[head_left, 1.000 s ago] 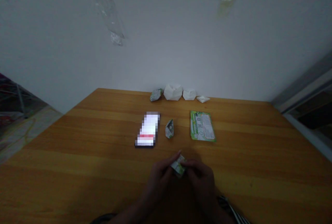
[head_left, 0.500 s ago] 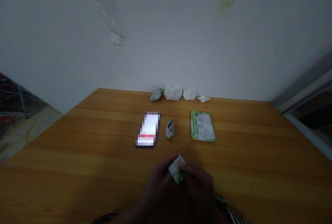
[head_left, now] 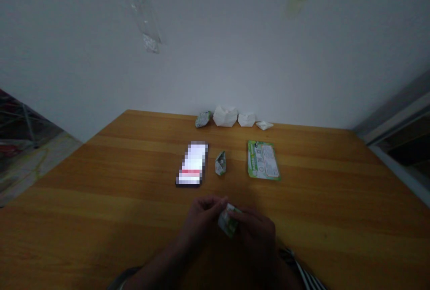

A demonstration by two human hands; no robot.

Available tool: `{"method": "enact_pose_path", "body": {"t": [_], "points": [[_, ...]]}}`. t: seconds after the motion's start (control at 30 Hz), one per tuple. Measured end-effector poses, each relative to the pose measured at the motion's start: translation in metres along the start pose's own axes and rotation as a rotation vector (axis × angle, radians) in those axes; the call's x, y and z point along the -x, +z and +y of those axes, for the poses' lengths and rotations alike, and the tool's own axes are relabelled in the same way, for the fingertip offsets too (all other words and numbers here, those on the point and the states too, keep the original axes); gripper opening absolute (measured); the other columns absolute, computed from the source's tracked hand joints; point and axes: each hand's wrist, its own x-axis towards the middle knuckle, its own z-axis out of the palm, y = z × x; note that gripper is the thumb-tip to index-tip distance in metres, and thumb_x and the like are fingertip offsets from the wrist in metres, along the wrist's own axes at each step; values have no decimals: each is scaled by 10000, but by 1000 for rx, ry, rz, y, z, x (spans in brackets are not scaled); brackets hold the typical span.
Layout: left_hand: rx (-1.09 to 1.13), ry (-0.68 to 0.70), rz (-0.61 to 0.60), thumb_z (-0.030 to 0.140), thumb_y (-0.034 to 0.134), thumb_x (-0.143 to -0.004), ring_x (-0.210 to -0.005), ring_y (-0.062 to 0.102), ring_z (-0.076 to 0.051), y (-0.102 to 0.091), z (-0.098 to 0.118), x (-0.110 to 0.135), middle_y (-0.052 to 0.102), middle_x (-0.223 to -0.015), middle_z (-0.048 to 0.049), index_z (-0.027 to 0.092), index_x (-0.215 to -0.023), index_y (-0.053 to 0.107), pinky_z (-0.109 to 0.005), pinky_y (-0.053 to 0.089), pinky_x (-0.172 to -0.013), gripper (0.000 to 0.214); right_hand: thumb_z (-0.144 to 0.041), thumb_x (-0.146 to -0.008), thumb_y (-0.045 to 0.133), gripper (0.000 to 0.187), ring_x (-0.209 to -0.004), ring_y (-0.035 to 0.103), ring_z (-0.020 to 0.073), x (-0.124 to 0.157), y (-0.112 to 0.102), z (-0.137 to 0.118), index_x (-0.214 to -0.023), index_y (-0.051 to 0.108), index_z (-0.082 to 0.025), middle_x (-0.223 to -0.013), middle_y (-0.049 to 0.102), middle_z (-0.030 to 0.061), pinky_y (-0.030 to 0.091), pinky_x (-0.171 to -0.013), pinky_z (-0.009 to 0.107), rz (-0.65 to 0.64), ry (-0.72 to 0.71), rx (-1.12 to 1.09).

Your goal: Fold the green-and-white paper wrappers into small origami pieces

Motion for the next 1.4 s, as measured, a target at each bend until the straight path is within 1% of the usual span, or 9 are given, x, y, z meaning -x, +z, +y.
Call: {"method": "enact_pose_path", "body": {"t": [0.13, 0.27, 0.3, 0.43, 0.53, 0.73, 0.9, 1.13, 1.4], "points": [[-27, 44, 30, 364, 737, -706, -517, 600, -125, -3, -5, -3, 681, -589, -38, 93, -667, 684, -220, 449, -524, 278, -112, -809, 527, 304, -761, 717, 178, -5, -3, -3, -954, 738, -276, -869, 760, 33, 571, -684, 263, -24, 91, -24], [-122, 157, -7, 342, 653, -796, -734, 656, -175, 1, 4, 0, 717, -826, -45, 167, -1055, 614, -262, 503, -658, 315, -125, -785, 537, 272, -762, 717, 196, -10, -6, -5, -868, 760, -258, -834, 768, 32, 573, -678, 282, 91, 287, -79], [-164, 210, -35, 312, 654, -797, -818, 655, -187, 2, 7, 2, 711, -901, -46, 190, -1074, 594, -279, 507, -720, 308, -132, -779, 544, 260, -753, 717, 200, -11, -7, -5, -843, 763, -255, -821, 770, 31, 573, -670, 284, 127, 331, -83], [-414, 331, -208, 207, 677, -761, -904, 621, -200, -2, 17, 3, 662, -930, -39, 182, -840, 651, -287, 506, -785, 87, -140, -749, 586, 222, -701, 712, 201, -13, -8, -2, -774, 770, -263, -768, 771, 12, 569, -641, 284, 114, 383, -113], [-531, 346, -299, 166, 679, -749, -882, 612, -192, -6, 19, 2, 644, -903, -32, 179, -823, 659, -278, 509, -760, 77, -140, -752, 585, 225, -711, 710, 206, -12, -8, 0, -800, 766, -264, -779, 770, 8, 572, -662, 297, 69, 382, -126], [-566, 361, -268, 132, 698, -720, -830, 614, -185, -9, 19, -2, 635, -830, -35, 166, -719, 651, -265, 503, -740, 57, -188, -805, 569, 200, -790, 705, 215, -11, -8, -1, -915, 733, -223, -859, 758, 37, 574, -723, 313, 3, 361, -157], [-638, 414, -233, 116, 668, -739, -856, 610, -199, -16, 13, -6, 646, -871, -55, 166, -755, 668, -268, 496, -741, 53, -182, -791, 619, 256, -892, 683, 214, -14, -7, -2, -1044, 655, -201, -959, 721, 58, 554, -801, 321, -67, 369, -272], [-673, 359, -413, 154, 596, -814, -863, 621, -191, -10, 20, 1, 628, -944, -61, 174, -841, 712, -263, 508, -729, 121, -222, -764, 678, 242, -861, 696, 215, -14, -4, 1, -1004, 654, -200, -935, 728, 56, 566, -764, 322, -34, 503, -366], [-625, 442, -417, 258, 644, -812, -929, 623, -205, -15, 20, -1, 586, -1110, -85, 174, -704, 732, -282, 515, -753, 163, -146, -711, 721, 415, -1000, 653, 232, -18, -7, 5, -1100, 604, -231, -1109, 673, 61, 524, -869, 368, -162, 505, -540]]}}
